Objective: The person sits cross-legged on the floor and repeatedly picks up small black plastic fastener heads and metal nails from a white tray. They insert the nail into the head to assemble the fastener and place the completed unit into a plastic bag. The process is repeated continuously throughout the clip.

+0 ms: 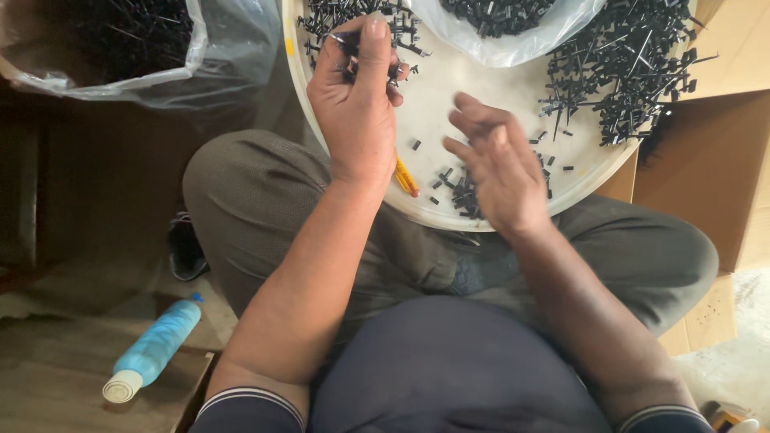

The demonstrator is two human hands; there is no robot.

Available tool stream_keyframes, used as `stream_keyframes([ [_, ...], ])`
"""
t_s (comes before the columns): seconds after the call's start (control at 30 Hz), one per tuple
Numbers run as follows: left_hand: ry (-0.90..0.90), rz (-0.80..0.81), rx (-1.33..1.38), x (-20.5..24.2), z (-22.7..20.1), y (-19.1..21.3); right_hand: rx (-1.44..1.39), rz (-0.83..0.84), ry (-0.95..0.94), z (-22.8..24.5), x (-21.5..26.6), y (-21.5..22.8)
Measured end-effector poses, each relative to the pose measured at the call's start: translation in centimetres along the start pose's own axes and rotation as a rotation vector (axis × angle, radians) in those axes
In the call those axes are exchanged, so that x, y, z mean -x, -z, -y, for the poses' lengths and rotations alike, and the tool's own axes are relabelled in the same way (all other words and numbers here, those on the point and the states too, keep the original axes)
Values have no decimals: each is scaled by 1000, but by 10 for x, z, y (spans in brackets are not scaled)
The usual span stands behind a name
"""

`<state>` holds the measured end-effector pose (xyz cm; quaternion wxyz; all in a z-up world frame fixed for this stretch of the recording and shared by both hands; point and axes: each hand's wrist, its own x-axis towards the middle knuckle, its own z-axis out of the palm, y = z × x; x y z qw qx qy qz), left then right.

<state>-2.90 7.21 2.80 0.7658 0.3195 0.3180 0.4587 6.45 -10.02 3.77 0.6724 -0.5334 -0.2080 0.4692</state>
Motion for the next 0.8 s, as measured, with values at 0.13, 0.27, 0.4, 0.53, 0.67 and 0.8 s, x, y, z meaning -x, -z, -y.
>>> stream_keyframes([
  [0.13, 5, 36, 6, 2, 0, 0, 578, -91, 81, 21, 28, 10],
  [0.27, 25, 47, -4, 4, 2, -2, 1237, -21, 282, 21, 33, 0],
  [0.4, 29, 34, -23, 5, 5, 0, 1525, 187, 386, 4, 3, -9],
  [0.53, 19, 44, -10, 0, 11, 2, 1611, 201, 393, -17, -32, -16],
  [0.67, -51, 124, -184, 3, 12, 0, 1801, 230, 156, -33, -47, -28],
  [0.8, -314, 251, -602, 18, 0, -14, 1363, 38, 231, -11, -33, -17],
])
